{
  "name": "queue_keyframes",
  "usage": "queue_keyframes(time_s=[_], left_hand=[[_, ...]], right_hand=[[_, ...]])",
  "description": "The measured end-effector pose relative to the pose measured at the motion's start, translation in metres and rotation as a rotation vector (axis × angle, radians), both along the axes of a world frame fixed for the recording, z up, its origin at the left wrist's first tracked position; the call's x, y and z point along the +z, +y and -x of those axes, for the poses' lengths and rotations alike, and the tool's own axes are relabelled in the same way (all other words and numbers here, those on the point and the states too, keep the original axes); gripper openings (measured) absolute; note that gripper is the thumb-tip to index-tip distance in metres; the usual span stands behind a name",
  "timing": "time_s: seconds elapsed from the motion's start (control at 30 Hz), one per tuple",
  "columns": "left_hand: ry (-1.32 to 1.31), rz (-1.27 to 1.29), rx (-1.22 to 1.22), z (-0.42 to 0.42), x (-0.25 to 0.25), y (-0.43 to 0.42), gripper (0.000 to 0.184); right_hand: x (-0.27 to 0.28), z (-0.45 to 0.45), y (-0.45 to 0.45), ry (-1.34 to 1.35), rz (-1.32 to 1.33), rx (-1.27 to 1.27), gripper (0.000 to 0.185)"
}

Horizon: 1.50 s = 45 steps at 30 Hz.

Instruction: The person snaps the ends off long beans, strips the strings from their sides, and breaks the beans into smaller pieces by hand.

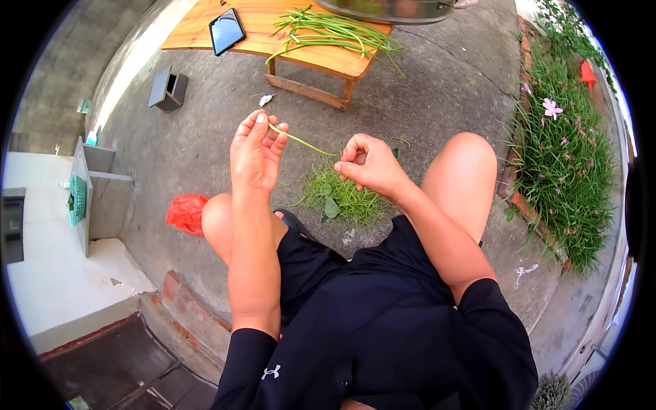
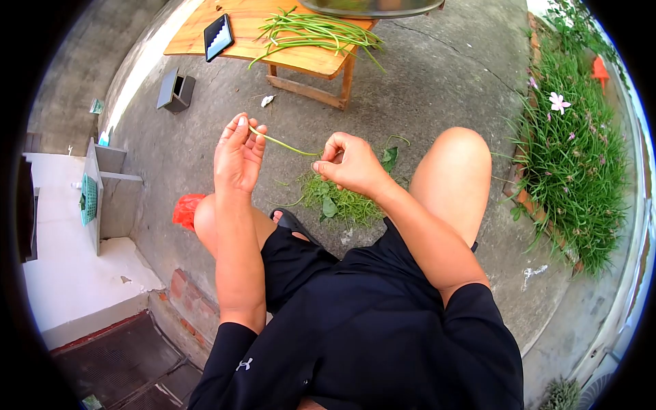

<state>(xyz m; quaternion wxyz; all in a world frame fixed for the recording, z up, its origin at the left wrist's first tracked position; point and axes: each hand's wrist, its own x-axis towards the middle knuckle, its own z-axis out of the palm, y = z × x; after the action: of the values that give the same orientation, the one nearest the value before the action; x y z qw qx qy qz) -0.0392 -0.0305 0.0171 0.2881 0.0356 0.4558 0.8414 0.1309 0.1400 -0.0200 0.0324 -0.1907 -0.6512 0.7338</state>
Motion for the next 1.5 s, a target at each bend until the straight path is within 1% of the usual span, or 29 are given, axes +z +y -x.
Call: queue_keyframes(time_s=[0.03,0.13,0.23,0.33,0.37,0.5,0.57,0.6,0.67,0.7,0.77,0.8,0.83,0.87,0.93,0.97,1.07,1.17,1.27,1.37,1.47,1.5], left_hand=[[0.002,0.001,0.006,0.0,0.0,0.0,0.014],[0.006,0.004,0.018,0.0,0.0,0.001,0.015],[0.007,0.009,0.024,-0.002,-0.001,0.002,0.016],[0.007,0.022,0.029,-0.003,0.0,0.003,0.016],[0.006,0.028,0.03,-0.003,0.0,0.004,0.017],[0.012,0.035,0.029,-0.005,-0.001,0.005,0.02],[0.061,0.138,0.04,-0.007,0.004,0.004,0.022],[0.086,0.19,0.045,-0.009,0.007,0.005,0.024],[0.661,0.573,0.159,-0.017,0.007,0.011,0.027],[0.95,0.761,0.216,-0.02,0.007,0.013,0.029],[1.219,0.775,-0.009,-0.025,0.012,0.011,0.029],[1.35,0.776,-0.126,-0.027,0.014,0.01,0.03],[1.28,0.727,-0.296,-0.034,0.014,0.013,0.026],[1.29,0.761,-0.383,-0.04,0.012,0.015,0.024],[1.305,0.828,-0.559,-0.049,0.003,0.018,0.023],[1.412,0.834,-0.511,-0.048,-0.006,0.019,0.021],[1.191,0.909,-0.523,-0.054,0.008,0.022,0.018],[1.195,0.889,-0.462,-0.053,0.006,0.022,0.016],[1.164,0.884,-0.464,-0.056,0.004,0.024,0.015],[1.213,0.87,-0.44,-0.057,-0.002,0.024,0.014],[1.145,0.825,-0.365,-0.06,-0.004,0.027,0.01],[1.11,0.81,-0.352,-0.06,-0.004,0.028,0.01]], right_hand=[[-0.001,0.0,-0.001,0.116,0.141,-0.035,0.018],[0.004,0.0,-0.005,0.196,0.291,-0.158,0.02],[0.008,-0.001,-0.004,0.178,0.052,0.015,0.026],[0.001,-0.002,-0.008,0.138,-0.038,0.135,0.026],[-0.002,-0.001,-0.01,0.143,0.011,0.142,0.017],[-0.01,0.0,-0.01,0.139,0.039,0.139,0.017],[-0.008,0.0,-0.009,0.124,0.032,0.109,0.016],[-0.005,-0.001,-0.009,0.119,-0.052,0.083,0.015],[0.002,-0.002,-0.008,0.11,-0.219,0.03,0.014],[0.004,-0.003,-0.007,0.165,-0.335,0.006,0.013],[0.005,-0.003,-0.005,0.275,-0.57,-0.04,0.012],[0.005,-0.003,-0.003,0.297,-0.637,-0.044,0.012],[0.004,-0.003,-0.002,0.319,-0.704,-0.047,0.012],[0.004,-0.003,0.0,0.341,-0.771,-0.05,0.012],[0.009,-0.005,0.001,0.351,-0.821,-0.059,0.011],[0.011,-0.006,0.002,0.356,-0.846,-0.063,0.01],[0.011,-0.005,0.005,0.378,-0.955,-0.078,0.01],[0.014,-0.005,0.007,0.349,-0.978,-0.101,0.01],[0.014,-0.005,0.007,0.356,-0.966,-0.109,0.009],[0.008,-0.004,0.008,0.38,-1.003,-0.114,0.009],[0.004,-0.002,0.003,0.346,-0.857,-0.163,0.008],[0.005,0.0,0.002,0.302,-0.728,-0.191,0.009]])
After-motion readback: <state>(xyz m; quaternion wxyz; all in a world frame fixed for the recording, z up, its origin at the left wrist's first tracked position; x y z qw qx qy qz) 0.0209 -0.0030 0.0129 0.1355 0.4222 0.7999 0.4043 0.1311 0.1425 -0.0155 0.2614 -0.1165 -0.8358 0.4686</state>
